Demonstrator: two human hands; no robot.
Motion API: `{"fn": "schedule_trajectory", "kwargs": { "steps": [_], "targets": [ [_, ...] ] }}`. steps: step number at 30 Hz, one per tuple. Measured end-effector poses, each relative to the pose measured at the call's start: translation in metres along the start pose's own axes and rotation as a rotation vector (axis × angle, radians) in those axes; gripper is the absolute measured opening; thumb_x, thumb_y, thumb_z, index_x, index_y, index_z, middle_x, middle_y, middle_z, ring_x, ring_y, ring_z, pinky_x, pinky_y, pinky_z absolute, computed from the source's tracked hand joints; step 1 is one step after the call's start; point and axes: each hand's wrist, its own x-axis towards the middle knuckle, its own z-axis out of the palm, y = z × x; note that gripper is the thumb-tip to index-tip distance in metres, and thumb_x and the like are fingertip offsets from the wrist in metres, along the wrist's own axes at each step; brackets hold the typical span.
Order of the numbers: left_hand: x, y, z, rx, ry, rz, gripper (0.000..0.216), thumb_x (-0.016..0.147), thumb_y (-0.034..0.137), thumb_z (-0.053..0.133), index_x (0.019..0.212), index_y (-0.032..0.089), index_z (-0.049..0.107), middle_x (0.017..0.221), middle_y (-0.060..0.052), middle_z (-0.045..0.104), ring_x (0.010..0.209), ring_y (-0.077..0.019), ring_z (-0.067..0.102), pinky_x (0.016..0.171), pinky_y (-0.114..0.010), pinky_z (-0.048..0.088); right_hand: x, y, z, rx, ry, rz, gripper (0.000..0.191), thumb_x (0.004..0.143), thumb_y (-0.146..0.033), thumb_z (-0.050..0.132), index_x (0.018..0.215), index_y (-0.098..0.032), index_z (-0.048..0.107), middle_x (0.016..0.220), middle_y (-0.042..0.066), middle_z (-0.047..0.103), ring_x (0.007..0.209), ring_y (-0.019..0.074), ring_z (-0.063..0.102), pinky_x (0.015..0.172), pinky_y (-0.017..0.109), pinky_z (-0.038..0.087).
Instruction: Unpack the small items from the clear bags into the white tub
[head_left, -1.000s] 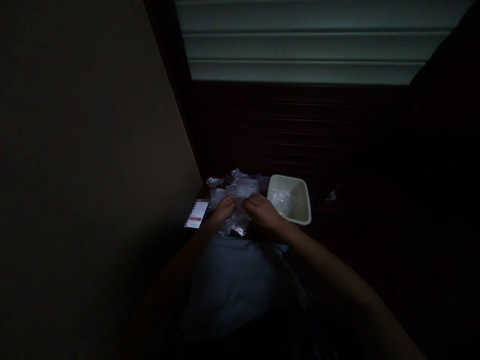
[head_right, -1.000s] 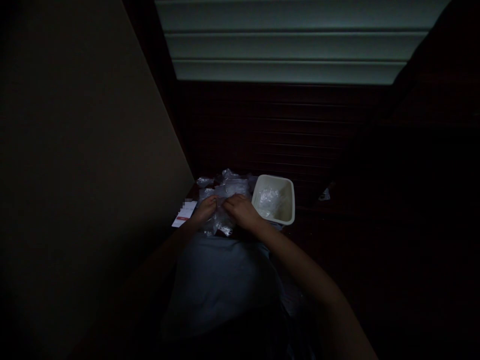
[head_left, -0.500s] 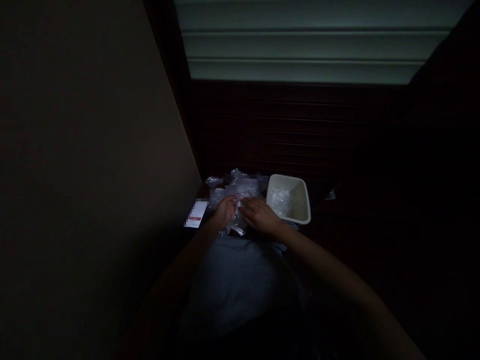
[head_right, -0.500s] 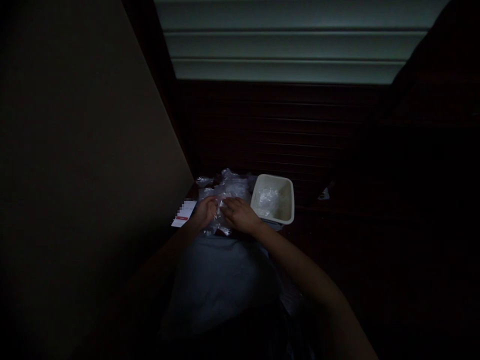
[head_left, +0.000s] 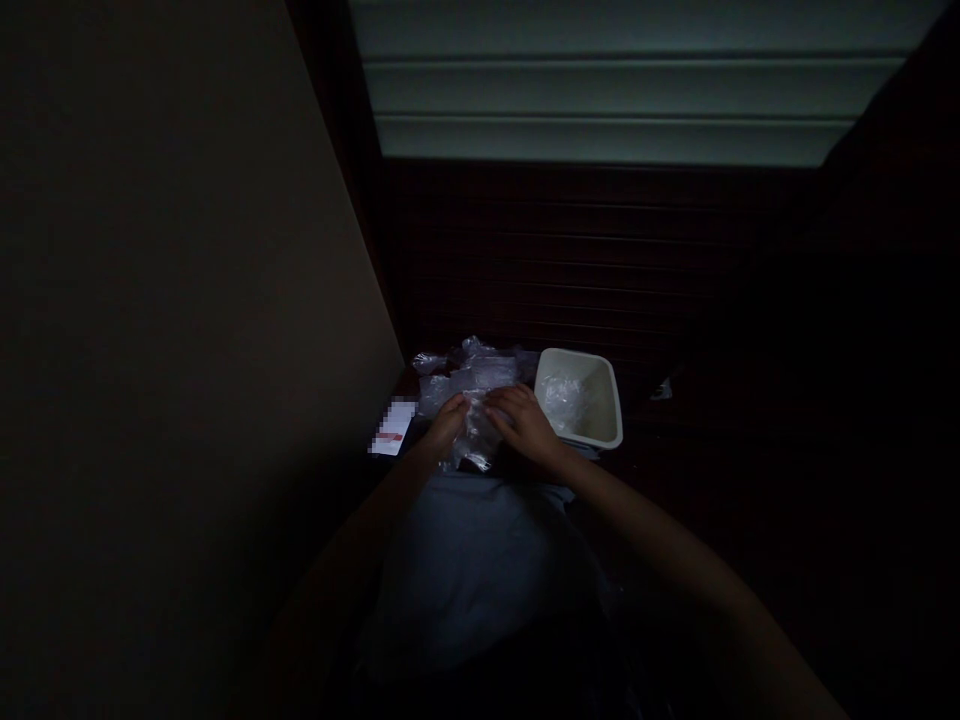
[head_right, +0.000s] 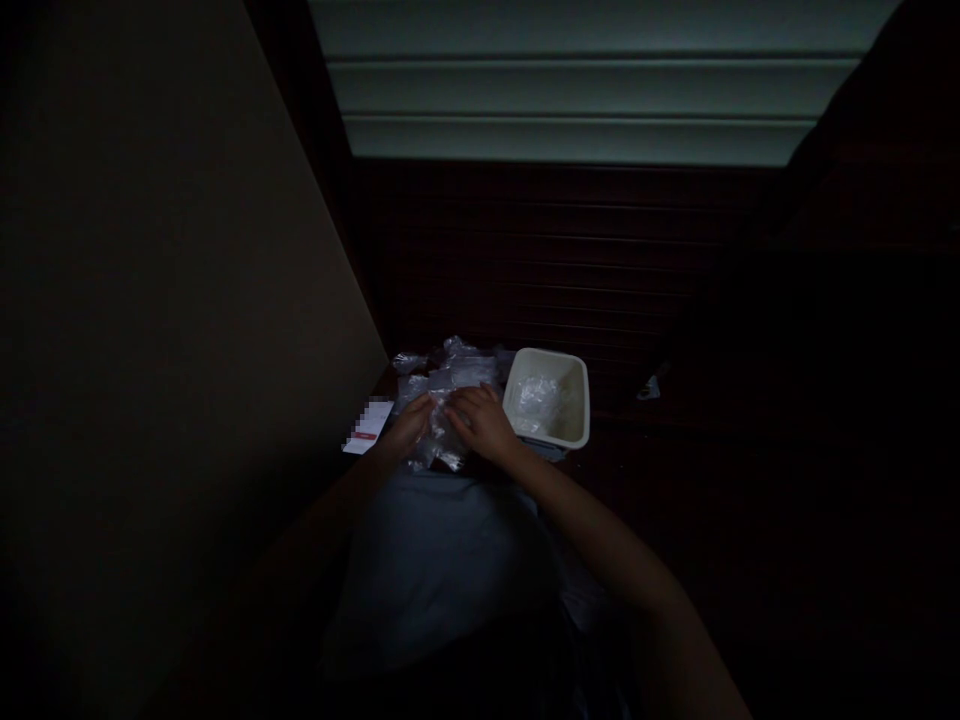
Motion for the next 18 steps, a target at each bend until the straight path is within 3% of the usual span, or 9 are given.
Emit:
{"fn": "schedule_trajectory", "kwargs": {
  "steps": [3,5,9,13,18],
  "targets": [
    [-0.001,0.002,0.0,0.03,-0.069,0.031,0.025,0.07,0.038,0.053,0.083,0.017,0.054,0.078,0.0,0.054,0.065,-0.0101,0.048,0.055,-0.02,0.036,0.009,0.006,0.001,0.057,0.106,0.103,0.03,0.082,-0.028,0.041,0.108,-0.017,0.052,0.107,0.009,0.055,0.102,0.0188,0.047,0.093,0.038,0.029],
    [-0.003,0.003,0.002,0.009,-0.115,0.041,0.026,0.07,0.038,0.053,0.083,0.016,0.054,0.076,0.0,0.053,0.065,-0.0099,0.047,0.056,-0.02,0.036,0.014,0.012,0.004,0.083,0.106,0.163,0.032,0.078,-0.026,0.046,0.108,-0.015,0.051,0.107,0.01,0.055,0.1,0.0189,0.048,0.088,0.035,0.034],
    [-0.007,0.006,0.005,-0.033,-0.147,0.037,0.028,0.07,0.039,0.054,0.086,0.016,0.054,0.075,0.0,0.053,0.064,-0.009,0.047,0.056,-0.019,0.036,0.017,0.024,0.013,0.231,0.053,0.33,0.018,0.075,-0.023,0.048,0.085,-0.013,0.059,0.084,0.007,0.059,0.078,0.0153,0.053,0.073,0.029,0.04],
    [-0.011,0.006,0.005,-0.039,-0.176,0.03,0.036,0.063,0.034,0.063,0.093,0.016,0.053,0.086,-0.003,0.055,0.07,-0.0104,0.051,0.059,-0.02,0.038,0.012,0.032,0.023,0.503,0.142,0.473,0.016,0.073,-0.027,0.047,0.076,-0.014,0.054,0.07,0.001,0.055,0.066,0.0118,0.051,0.063,0.025,0.041],
    [-0.008,-0.002,-0.001,-0.1,-0.138,0.013,0.033,0.06,0.035,0.066,0.081,0.013,0.053,0.077,-0.002,0.055,0.068,-0.0106,0.053,0.063,-0.024,0.043,0.008,0.041,0.031,0.726,0.185,0.59,0.024,0.067,-0.032,0.053,0.082,-0.015,0.053,0.069,-0.001,0.053,0.061,0.0095,0.048,0.058,0.022,0.04]
  ]
}}
